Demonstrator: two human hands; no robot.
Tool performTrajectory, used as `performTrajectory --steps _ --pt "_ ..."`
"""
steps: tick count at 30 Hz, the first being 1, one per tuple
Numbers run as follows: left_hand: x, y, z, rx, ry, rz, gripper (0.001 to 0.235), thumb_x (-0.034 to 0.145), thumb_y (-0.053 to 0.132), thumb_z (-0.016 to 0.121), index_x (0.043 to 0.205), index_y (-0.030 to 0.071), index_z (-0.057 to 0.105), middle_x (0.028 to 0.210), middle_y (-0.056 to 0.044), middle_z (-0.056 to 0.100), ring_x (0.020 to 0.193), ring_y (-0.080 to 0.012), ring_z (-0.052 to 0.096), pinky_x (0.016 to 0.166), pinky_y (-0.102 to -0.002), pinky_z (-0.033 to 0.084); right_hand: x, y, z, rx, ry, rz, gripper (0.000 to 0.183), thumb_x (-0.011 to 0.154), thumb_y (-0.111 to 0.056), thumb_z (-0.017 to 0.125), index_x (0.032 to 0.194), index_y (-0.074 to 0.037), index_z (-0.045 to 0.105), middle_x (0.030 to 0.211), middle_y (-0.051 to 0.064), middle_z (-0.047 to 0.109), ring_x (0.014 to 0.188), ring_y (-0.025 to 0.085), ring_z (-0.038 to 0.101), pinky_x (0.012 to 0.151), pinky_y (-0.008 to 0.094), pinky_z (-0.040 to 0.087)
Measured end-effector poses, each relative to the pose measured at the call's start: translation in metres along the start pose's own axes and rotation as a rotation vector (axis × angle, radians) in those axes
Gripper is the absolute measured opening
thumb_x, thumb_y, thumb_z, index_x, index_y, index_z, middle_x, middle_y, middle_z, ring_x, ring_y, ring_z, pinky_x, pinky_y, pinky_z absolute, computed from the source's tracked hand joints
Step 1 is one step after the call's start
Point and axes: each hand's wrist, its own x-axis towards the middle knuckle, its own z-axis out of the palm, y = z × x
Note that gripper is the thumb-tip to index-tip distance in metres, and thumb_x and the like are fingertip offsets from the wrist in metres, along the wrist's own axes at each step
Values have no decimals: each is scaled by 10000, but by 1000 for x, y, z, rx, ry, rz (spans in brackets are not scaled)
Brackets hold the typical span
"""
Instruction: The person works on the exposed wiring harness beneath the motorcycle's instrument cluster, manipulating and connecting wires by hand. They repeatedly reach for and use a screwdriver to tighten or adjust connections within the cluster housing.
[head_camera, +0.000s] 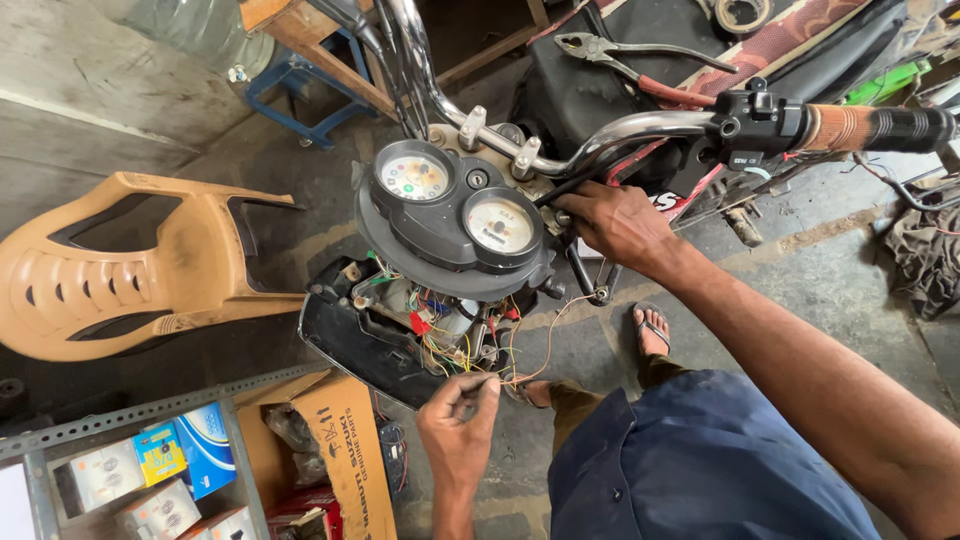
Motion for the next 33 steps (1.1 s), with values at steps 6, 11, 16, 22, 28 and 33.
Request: performTrajectory --steps 6,11,16,22,28,33 --pt "0 -3 1 10 -19 -81 133 864 80 763 910 -45 782 772 -36 746 671 -53 625 594 -206 507 -1 1 -2 1 -61 29 381 851 -115 662 1231 -97 694 1076 112 706 891 326 703 698 438 571" --pt "2 2 3 59 -37 -145 124 856 44 722 885 -61 780 782 -54 746 685 -59 617 618 -215 500 -1 6 -4 40 -79 34 413 816 -104 663 1228 -100 691 1086 127 711 875 350 696 698 454 567" --pt "6 8 5 113 -102 -149 133 830 30 705 903 -60 771 857 -44 788 746 -49 680 668 -209 555 -1 10 -5 85 -43 19 369 849 -116 661 1217 -121 700 1061 121 707 897 355 698 748 462 569" --pt "7 13 10 130 -121 -252 141 840 27 707 916 -59 787 858 -77 796 728 -62 672 649 -219 543 -2 11 -7 108 -48 57 350 839 -112 662 1186 -119 704 1043 124 702 882 368 692 730 475 563" --pt "1 17 8 135 -117 -291 144 841 35 710 926 -44 794 862 -67 808 728 -55 687 647 -213 551 -4 10 -5 117 -26 51 364 824 -100 650 1181 -124 711 1017 133 692 886 369 690 740 482 555" --pt "-3 14 13 95 -99 -293 142 849 34 722 930 -56 797 848 -94 790 692 -68 636 605 -228 510 -4 1 -6 127 -33 84 382 832 -103 646 1211 -105 694 1056 152 700 915 378 681 772 485 548"
